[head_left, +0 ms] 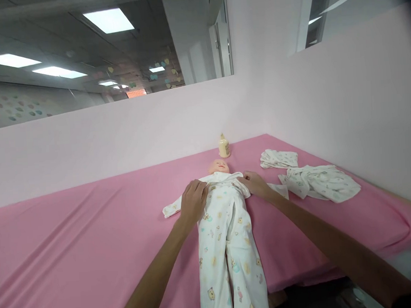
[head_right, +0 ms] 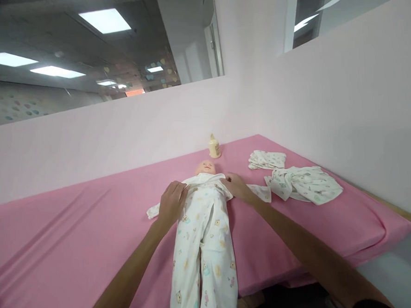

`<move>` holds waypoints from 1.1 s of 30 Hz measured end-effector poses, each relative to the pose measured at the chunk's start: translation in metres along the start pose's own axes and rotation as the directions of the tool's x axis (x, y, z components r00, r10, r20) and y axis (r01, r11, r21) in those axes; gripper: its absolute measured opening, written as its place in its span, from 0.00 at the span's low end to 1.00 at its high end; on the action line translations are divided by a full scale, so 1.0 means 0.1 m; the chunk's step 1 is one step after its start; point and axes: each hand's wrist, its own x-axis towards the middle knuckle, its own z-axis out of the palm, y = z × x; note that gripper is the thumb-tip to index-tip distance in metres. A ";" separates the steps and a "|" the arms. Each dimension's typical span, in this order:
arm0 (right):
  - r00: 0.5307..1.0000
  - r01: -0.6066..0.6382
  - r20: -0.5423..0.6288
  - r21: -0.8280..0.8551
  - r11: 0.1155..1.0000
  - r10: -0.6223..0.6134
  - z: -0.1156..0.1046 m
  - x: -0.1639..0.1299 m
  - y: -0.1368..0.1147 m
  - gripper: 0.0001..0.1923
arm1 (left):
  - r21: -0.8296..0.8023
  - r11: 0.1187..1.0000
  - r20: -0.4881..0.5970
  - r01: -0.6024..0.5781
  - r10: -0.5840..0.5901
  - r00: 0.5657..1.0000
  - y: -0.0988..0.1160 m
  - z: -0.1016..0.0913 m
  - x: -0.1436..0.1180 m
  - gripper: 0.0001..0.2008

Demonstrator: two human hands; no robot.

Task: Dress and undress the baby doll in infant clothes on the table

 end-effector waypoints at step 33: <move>0.822 0.568 0.004 -0.048 0.821 -0.569 0.25 -0.95 -0.18 0.07 | -0.175 0.829 0.524 0.532 -0.379 0.763 0.02 -0.29 -0.70 0.20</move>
